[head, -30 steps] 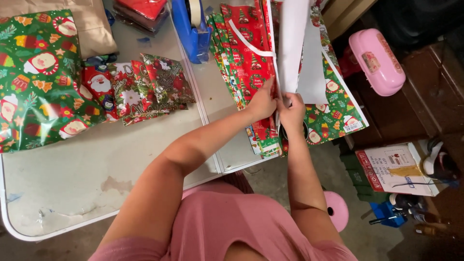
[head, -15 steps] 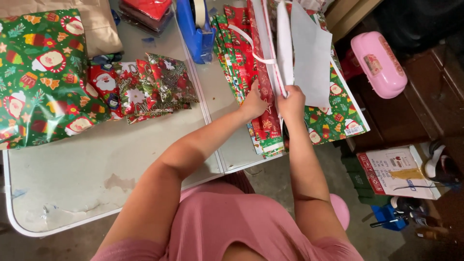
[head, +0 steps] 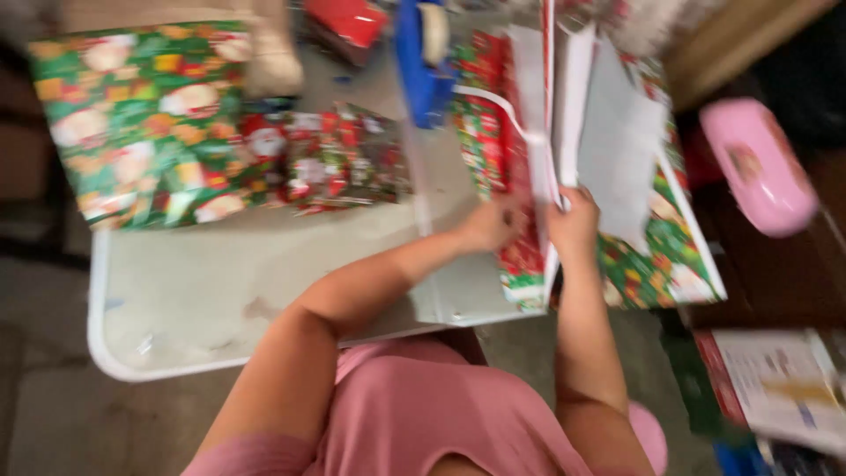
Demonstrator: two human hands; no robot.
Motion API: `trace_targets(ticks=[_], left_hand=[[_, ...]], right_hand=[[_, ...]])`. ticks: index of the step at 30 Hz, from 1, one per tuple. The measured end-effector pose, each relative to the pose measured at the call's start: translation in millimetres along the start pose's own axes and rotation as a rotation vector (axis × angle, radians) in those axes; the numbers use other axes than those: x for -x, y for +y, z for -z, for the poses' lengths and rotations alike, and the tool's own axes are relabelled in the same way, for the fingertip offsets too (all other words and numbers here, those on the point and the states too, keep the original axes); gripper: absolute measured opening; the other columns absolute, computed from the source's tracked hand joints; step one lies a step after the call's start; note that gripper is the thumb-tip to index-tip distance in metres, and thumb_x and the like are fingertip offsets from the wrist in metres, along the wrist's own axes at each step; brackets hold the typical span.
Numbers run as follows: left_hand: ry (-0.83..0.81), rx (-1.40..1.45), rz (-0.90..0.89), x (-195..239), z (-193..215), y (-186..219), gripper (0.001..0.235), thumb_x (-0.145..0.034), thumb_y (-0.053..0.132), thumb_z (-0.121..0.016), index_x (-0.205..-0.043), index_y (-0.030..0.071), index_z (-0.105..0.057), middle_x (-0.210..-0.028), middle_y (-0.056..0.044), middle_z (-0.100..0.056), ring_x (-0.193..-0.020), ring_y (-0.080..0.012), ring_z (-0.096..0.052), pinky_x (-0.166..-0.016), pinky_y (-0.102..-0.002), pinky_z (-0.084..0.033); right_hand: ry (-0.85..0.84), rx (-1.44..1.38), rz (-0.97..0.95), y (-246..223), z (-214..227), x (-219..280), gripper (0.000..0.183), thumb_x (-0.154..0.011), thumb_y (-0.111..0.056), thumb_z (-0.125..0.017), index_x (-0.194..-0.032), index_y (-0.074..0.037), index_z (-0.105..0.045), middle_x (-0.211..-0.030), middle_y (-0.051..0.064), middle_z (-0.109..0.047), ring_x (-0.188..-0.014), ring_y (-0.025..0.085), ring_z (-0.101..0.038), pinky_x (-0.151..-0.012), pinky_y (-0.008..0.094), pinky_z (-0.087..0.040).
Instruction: Wrapping small books or rectangular items in decorative Christmas wrapping paper using tape and scissors.
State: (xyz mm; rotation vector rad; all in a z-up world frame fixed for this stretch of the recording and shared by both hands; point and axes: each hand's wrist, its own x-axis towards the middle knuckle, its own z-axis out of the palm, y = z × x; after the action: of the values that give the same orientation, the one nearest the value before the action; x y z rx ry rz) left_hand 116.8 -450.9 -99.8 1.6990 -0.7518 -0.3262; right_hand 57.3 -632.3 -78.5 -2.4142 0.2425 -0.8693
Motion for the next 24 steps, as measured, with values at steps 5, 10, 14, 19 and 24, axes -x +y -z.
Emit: trace_targets(ticks=[5,10,14,19,24], left_hand=[[-0.506,-0.037,-0.214,41.0,21.1,-21.1,0.057,-0.082,0.018,-0.079,-0.135,0.003,-0.063,-0.131,-0.029,-0.068,-0.127,-0.0465,-0.062,-0.104,-0.055,-0.056],[-0.615,-0.139,-0.164,56.7,31.2,-63.2,0.084,-0.076,0.047,-0.082,-0.147,0.014,-0.053,-0.147,-0.012,-0.061,-0.124,-0.0253,-0.066,-0.102,-0.032,-0.053],[-0.631,-0.018,0.038,73.5,54.6,-36.6,0.070,-0.081,0.031,-0.078,-0.146,0.016,-0.058,-0.141,-0.003,-0.066,-0.104,-0.0162,-0.071,-0.086,-0.028,-0.060],[-0.656,-0.141,-0.022,101.6,86.7,-14.3,0.067,-0.083,0.031,-0.074,-0.144,0.011,-0.056,-0.140,-0.008,-0.067,-0.120,-0.0238,-0.067,-0.101,-0.033,-0.052],[-0.700,-0.257,-0.002,187.1,243.6,104.8,0.069,-0.086,0.040,-0.071,-0.147,0.014,-0.052,-0.136,-0.009,-0.069,-0.107,-0.0255,-0.078,-0.091,-0.037,-0.059]], right_hand=[[-0.268,0.712,-0.008,12.9,-45.5,6.2,0.040,-0.089,-0.041,-0.071,-0.123,-0.021,-0.078,-0.111,0.006,-0.069,-0.105,0.031,-0.069,-0.096,0.048,-0.055],[-0.109,0.778,0.274,-0.7,-33.9,14.5,0.036,-0.089,-0.045,-0.066,-0.114,-0.025,-0.083,-0.093,0.005,-0.074,-0.099,0.026,-0.070,-0.118,0.048,-0.041],[-0.234,0.897,0.064,-2.0,-37.4,10.7,0.041,-0.087,-0.041,-0.062,-0.120,-0.024,-0.081,-0.112,0.007,-0.074,-0.094,0.027,-0.073,-0.088,0.041,-0.052],[-0.261,0.799,-0.027,-22.8,-27.3,10.5,0.044,-0.088,-0.040,-0.059,-0.123,-0.023,-0.080,-0.121,0.010,-0.072,-0.101,0.032,-0.070,-0.094,0.042,-0.049],[-0.216,0.814,0.061,7.7,-36.9,11.1,0.040,-0.089,-0.044,-0.061,-0.116,-0.022,-0.083,-0.111,0.008,-0.076,-0.098,0.027,-0.070,-0.123,0.041,-0.034]])
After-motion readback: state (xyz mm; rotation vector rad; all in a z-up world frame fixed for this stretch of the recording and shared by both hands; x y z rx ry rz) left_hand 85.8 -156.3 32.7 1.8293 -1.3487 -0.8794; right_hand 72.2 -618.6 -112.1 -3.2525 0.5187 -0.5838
